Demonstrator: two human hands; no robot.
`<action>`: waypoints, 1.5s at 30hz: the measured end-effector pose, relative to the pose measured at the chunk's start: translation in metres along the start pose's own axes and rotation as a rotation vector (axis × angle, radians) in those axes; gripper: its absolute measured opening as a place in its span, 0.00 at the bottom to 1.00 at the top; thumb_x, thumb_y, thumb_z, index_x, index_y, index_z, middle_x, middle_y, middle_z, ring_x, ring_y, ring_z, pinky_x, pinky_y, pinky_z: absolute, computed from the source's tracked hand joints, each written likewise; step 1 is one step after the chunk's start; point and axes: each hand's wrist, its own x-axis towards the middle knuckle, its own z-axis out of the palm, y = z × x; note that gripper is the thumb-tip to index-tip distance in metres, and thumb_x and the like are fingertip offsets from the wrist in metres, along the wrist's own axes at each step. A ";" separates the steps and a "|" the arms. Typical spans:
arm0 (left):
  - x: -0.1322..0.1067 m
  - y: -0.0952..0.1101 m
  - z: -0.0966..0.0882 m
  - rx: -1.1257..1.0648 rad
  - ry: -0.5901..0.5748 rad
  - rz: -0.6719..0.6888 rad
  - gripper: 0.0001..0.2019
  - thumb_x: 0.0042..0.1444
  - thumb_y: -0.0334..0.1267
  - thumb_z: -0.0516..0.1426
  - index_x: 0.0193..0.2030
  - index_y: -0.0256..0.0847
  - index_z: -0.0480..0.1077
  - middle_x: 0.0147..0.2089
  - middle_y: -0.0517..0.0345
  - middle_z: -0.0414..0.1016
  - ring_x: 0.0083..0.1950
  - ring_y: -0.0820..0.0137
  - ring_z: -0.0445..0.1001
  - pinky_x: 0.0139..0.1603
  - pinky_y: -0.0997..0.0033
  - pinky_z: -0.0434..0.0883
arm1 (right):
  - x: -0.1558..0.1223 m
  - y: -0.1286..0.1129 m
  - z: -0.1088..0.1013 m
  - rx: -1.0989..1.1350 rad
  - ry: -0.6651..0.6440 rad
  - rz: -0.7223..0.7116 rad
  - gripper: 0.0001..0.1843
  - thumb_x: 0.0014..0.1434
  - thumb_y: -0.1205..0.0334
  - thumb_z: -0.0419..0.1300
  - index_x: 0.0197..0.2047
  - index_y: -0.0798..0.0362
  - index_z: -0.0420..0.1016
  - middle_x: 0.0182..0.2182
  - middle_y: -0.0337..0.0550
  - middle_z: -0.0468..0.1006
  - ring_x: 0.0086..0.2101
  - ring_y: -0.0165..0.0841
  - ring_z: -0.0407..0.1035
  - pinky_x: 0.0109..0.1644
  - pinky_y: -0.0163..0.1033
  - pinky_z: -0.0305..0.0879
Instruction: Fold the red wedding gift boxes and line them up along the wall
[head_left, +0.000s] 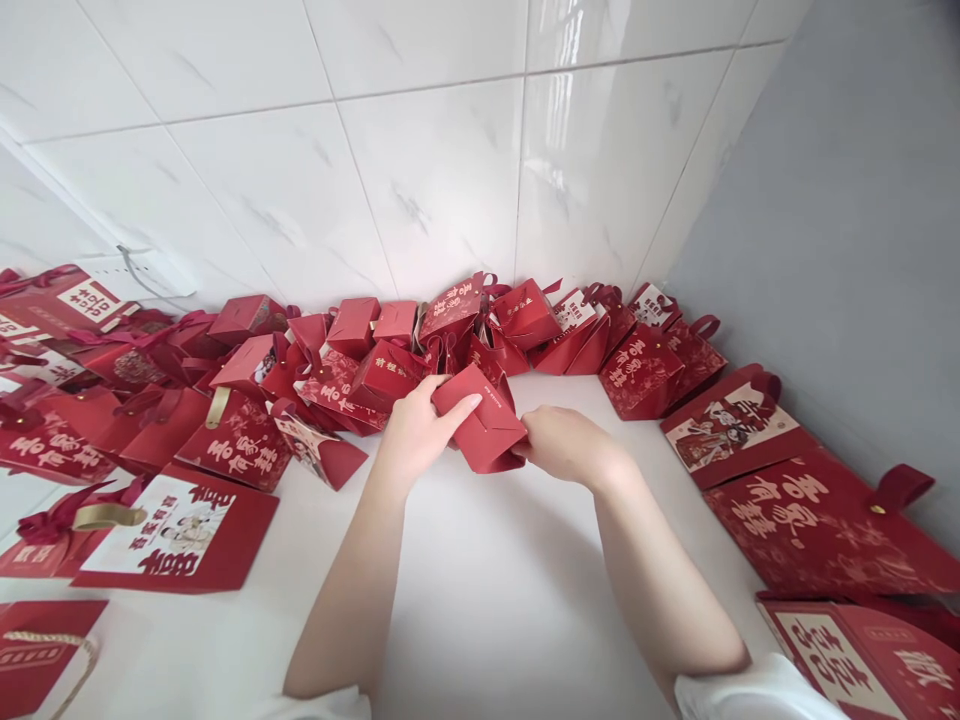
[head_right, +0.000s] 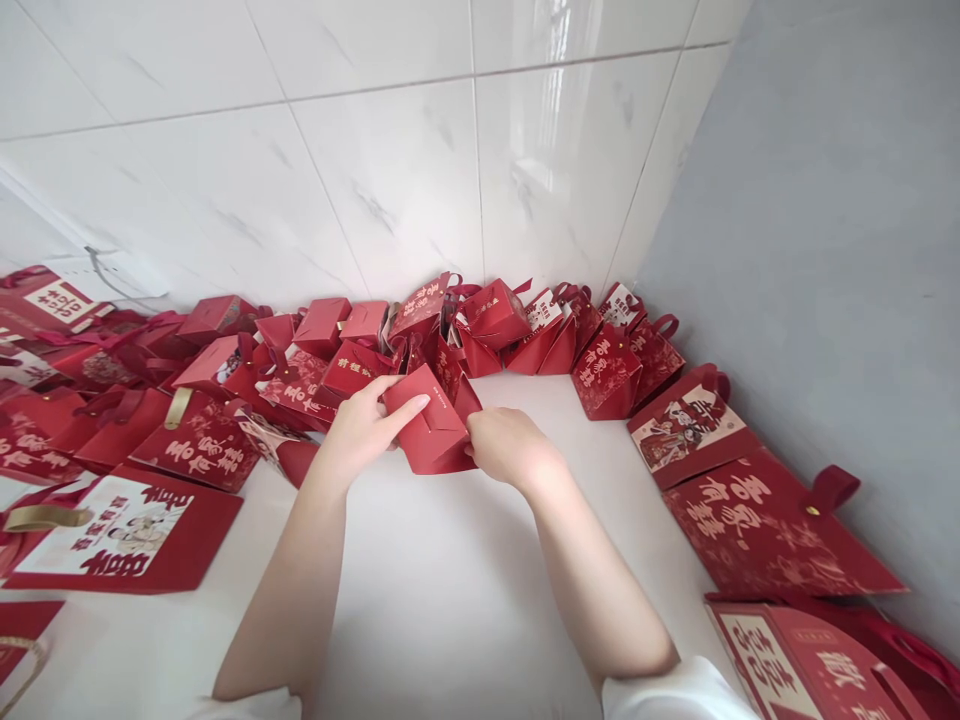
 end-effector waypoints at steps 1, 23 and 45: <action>-0.001 -0.001 0.003 0.058 0.047 0.022 0.35 0.46 0.64 0.60 0.57 0.46 0.66 0.42 0.49 0.80 0.38 0.57 0.78 0.33 0.65 0.71 | 0.001 -0.002 0.002 -0.013 -0.013 -0.002 0.12 0.61 0.65 0.51 0.29 0.54 0.71 0.27 0.46 0.75 0.25 0.32 0.66 0.27 0.36 0.50; -0.011 0.020 -0.001 -0.085 0.176 0.191 0.14 0.55 0.52 0.58 0.33 0.43 0.67 0.19 0.66 0.67 0.19 0.75 0.62 0.22 0.75 0.61 | -0.014 0.001 -0.005 0.229 -0.017 -0.142 0.11 0.57 0.70 0.50 0.25 0.52 0.66 0.23 0.36 0.68 0.22 0.27 0.54 0.25 0.33 0.49; -0.003 0.007 -0.029 -0.131 0.251 0.170 0.16 0.56 0.52 0.57 0.39 0.42 0.77 0.17 0.63 0.64 0.20 0.74 0.64 0.21 0.76 0.59 | -0.042 0.012 -0.040 0.309 0.418 -0.149 0.21 0.68 0.55 0.47 0.26 0.53 0.68 0.21 0.36 0.64 0.23 0.27 0.56 0.29 0.34 0.52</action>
